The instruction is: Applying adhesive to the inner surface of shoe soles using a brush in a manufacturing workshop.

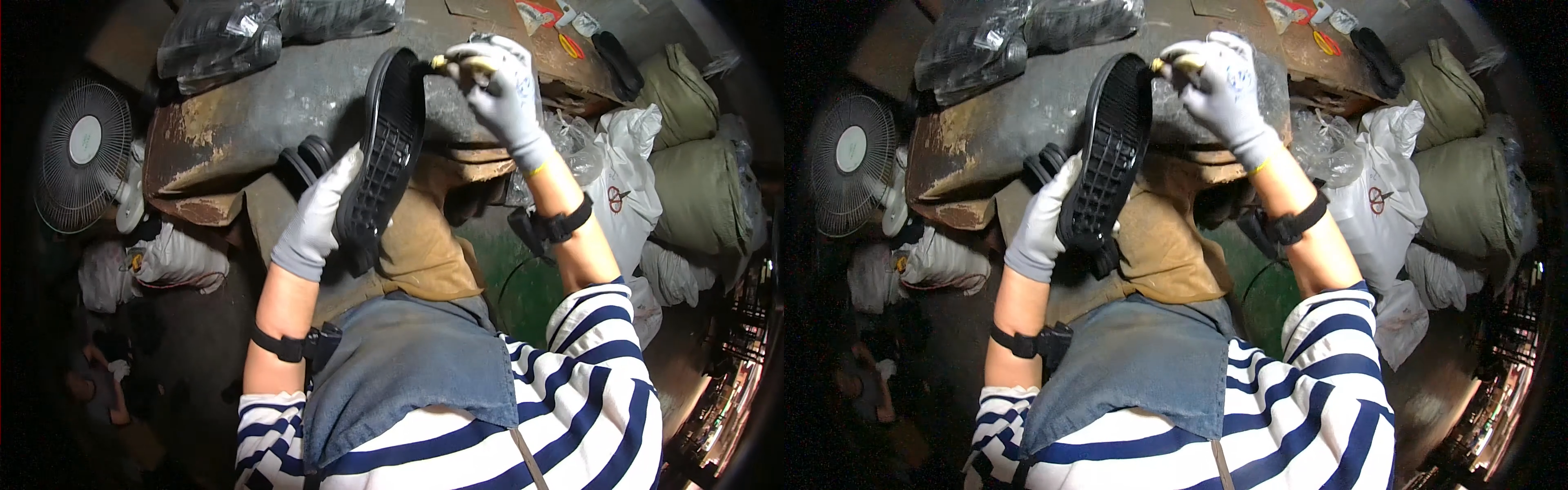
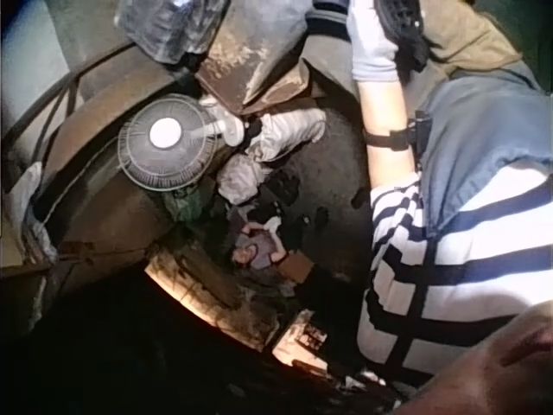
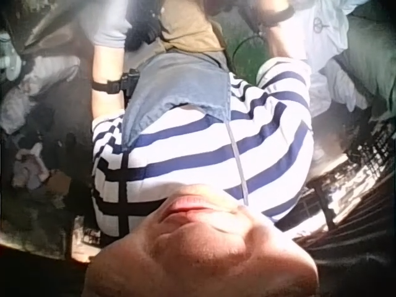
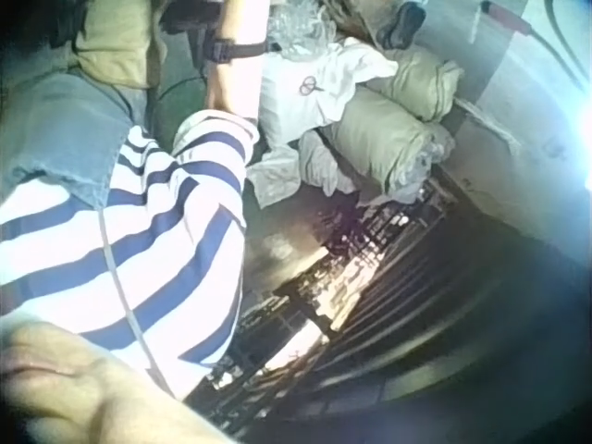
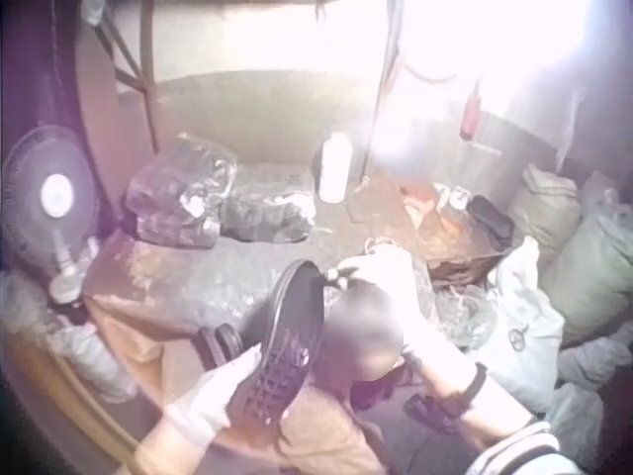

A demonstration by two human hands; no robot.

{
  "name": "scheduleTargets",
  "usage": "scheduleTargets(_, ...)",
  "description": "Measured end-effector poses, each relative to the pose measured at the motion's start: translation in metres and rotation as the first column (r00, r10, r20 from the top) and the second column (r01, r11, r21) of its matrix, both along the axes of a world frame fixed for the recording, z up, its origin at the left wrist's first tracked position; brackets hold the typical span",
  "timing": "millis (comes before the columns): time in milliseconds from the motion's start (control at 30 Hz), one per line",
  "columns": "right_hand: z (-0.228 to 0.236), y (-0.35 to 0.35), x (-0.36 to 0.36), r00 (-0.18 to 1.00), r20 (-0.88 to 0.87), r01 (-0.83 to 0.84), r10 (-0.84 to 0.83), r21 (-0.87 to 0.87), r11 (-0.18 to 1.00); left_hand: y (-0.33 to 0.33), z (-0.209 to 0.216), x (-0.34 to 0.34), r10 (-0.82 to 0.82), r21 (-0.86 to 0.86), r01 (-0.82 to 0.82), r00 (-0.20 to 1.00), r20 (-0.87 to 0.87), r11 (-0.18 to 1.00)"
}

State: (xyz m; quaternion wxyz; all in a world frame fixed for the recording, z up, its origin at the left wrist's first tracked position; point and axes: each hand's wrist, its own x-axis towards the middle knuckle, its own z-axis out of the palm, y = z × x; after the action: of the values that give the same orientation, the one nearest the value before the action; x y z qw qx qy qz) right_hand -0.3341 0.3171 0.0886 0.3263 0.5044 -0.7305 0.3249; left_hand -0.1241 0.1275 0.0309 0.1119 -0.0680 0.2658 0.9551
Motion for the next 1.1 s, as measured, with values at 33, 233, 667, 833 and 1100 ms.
scheduleTargets(33, -0.003, 0.002, 0.004, 0.999, -0.043, -0.021, 0.023, 0.054, 0.998, 0.001, -0.003, 0.002, -0.022, 0.073, 0.018, 0.998, 0.056, 0.997)
scheduleTargets(233, -0.017, 0.006, 0.008, 0.999, 0.033, -0.001, -0.004, 0.139, 0.990, 0.006, -0.014, 0.016, -0.084, 0.257, 0.045, 0.986, 0.142, 0.965)
scheduleTargets(667, -0.040, 0.002, 0.025, 0.962, 0.262, 0.099, -0.072, -0.090, 0.991, 0.010, -0.019, 0.021, -0.133, 0.551, 0.119, 0.991, -0.015, 0.826)
scheduleTargets(833, -0.057, -0.009, 0.045, 0.691, 0.689, -0.001, 0.220, -0.303, 0.953, 0.013, -0.022, 0.022, -0.138, 0.489, 0.108, 0.990, 0.024, 0.865)
scheduleTargets(1100, -0.043, -0.010, 0.095, 0.850, 0.445, -0.217, 0.282, -0.192, 0.957, 0.010, -0.024, 0.018, -0.077, 0.486, 0.013, 0.991, 0.113, 0.874)
